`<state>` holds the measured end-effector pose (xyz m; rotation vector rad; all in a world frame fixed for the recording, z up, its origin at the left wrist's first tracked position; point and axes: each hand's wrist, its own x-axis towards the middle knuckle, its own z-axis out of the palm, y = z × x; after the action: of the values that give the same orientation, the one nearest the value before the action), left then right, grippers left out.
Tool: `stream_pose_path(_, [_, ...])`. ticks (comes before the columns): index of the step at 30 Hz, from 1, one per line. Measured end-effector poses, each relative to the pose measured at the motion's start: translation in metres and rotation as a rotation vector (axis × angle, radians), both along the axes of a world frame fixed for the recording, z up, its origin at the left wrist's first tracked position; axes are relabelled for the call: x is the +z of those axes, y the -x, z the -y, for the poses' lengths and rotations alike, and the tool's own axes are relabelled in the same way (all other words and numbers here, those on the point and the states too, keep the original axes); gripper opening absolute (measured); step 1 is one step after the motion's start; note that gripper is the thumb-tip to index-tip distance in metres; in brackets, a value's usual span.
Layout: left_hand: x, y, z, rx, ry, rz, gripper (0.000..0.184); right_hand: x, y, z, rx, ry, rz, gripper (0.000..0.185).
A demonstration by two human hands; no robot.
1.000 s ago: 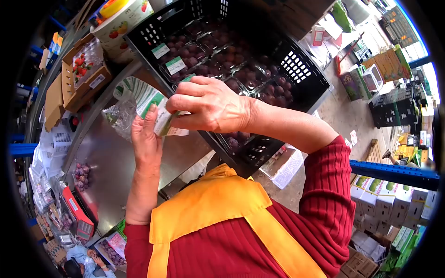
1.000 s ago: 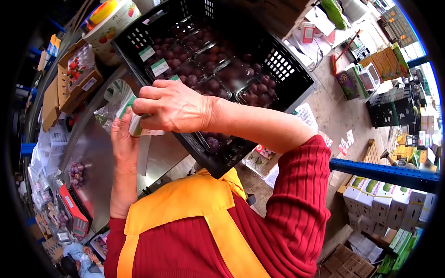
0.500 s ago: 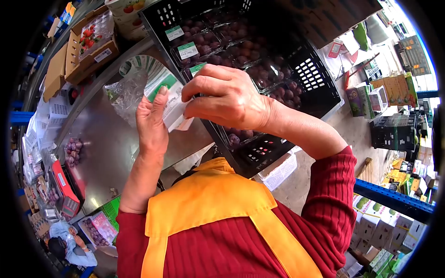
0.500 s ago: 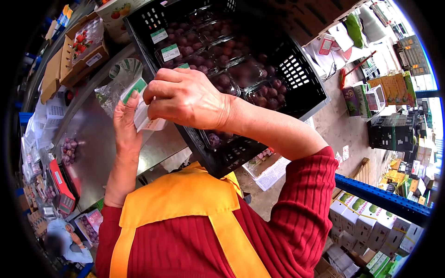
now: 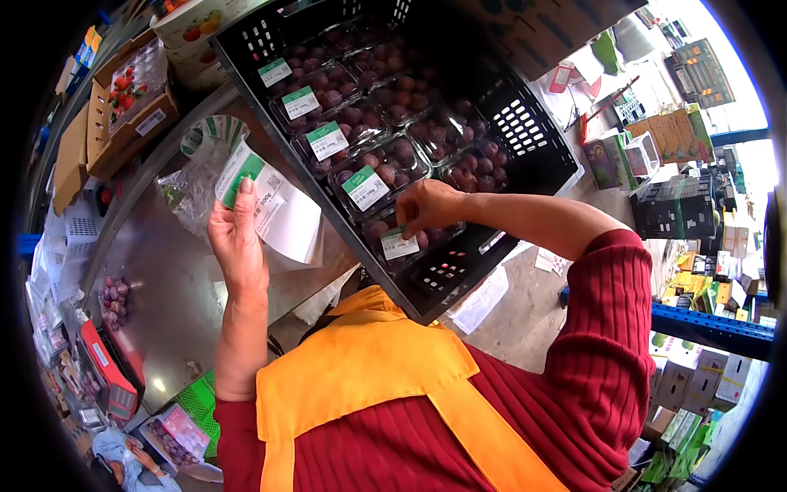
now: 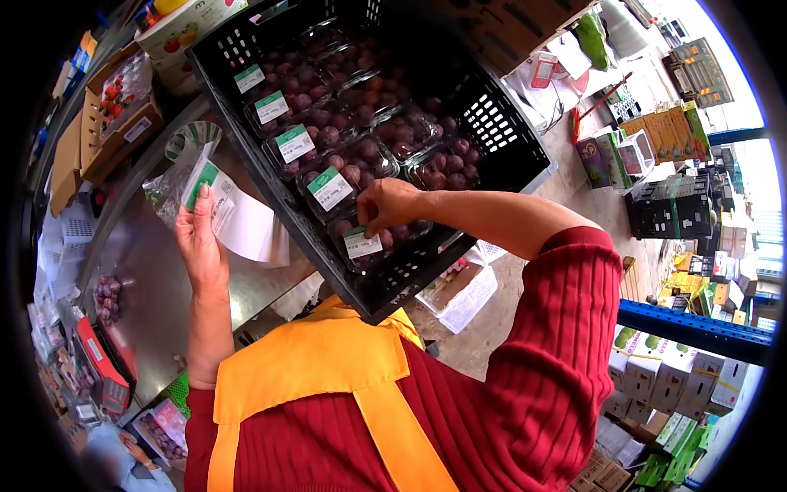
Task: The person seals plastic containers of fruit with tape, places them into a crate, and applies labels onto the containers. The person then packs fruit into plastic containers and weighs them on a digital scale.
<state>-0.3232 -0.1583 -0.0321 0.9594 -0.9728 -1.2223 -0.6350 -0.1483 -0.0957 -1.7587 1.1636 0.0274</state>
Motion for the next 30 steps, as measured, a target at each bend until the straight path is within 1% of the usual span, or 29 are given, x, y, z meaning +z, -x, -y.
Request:
stream_pose_path(3, [-0.001,0.001,-0.003,0.008,-0.008,-0.020,0.021,0.002,-0.014,-0.007,0.099,0.299,-0.232,0.039])
stream_pose_path(4, [-0.001,0.002,-0.005,-0.003,-0.003,-0.020,0.021,0.010,-0.018,-0.006,0.127,0.349,-0.262,0.042])
stream_pose_path(7, [0.000,0.002,-0.011,-0.048,-0.007,-0.049,0.019,0.016,-0.022,0.029,-0.196,0.919,-0.218,0.037])
stream_pose_path(9, [0.005,0.006,-0.018,-0.088,-0.022,-0.051,0.019,0.071,-0.048,0.040,-0.465,0.826,0.028,0.032])
stream_pose_path(10, [0.007,0.010,-0.021,-0.111,-0.009,-0.048,0.021,0.092,-0.062,0.040,-0.460,0.732,0.243,0.035])
stream_pose_path(11, [0.011,0.014,-0.023,-0.139,0.002,-0.045,0.024,0.112,-0.076,0.038,-0.416,0.560,0.318,0.035])
stream_pose_path(13, [0.016,0.017,-0.030,-0.203,0.035,-0.061,0.035,0.105,-0.098,0.040,-0.311,0.218,0.911,0.033])
stream_pose_path(14, [0.017,0.016,-0.031,-0.245,0.029,-0.064,0.038,0.110,-0.102,0.039,-0.250,0.130,0.956,0.033])
stream_pose_path(15, [0.017,0.016,-0.030,-0.286,0.023,-0.070,0.041,0.109,-0.104,0.037,-0.263,0.208,0.883,0.030])
stream_pose_path(16, [0.017,0.011,-0.026,-0.327,-0.054,-0.103,0.044,0.115,-0.103,0.035,-0.225,0.275,0.784,0.027])
stream_pose_path(17, [0.021,0.006,-0.022,-0.330,-0.150,-0.213,0.042,0.123,-0.101,0.032,-0.188,0.341,0.683,0.025])
stream_pose_path(19, [0.033,-0.002,-0.012,-0.334,-0.342,-0.436,0.038,0.129,-0.102,0.031,-0.096,0.464,0.644,0.024])
stream_pose_path(20, [0.030,-0.006,-0.009,-0.346,-0.305,-0.378,0.030,0.131,-0.102,0.030,-0.056,0.523,0.622,0.025])
stream_pose_path(23, [0.008,-0.008,-0.003,-0.266,-0.194,-0.236,0.026,0.135,-0.102,0.028,0.057,0.820,0.516,0.024])
stream_pose_path(25, [0.009,-0.003,-0.003,-0.273,-0.110,-0.203,0.024,0.130,-0.101,0.025,0.103,1.155,0.500,0.020])
stream_pose_path(27, [0.012,0.002,-0.003,-0.283,-0.173,-0.190,0.021,0.125,-0.095,0.022,0.130,1.337,0.458,0.020])
stream_pose_path(29, [0.009,0.008,-0.002,-0.297,-0.215,-0.208,0.021,0.127,-0.085,0.019,0.147,1.366,0.444,0.015])
stream_pose_path(30, [0.005,0.008,0.003,-0.261,-0.215,-0.188,0.020,0.127,-0.081,0.019,0.080,1.249,0.562,0.012])
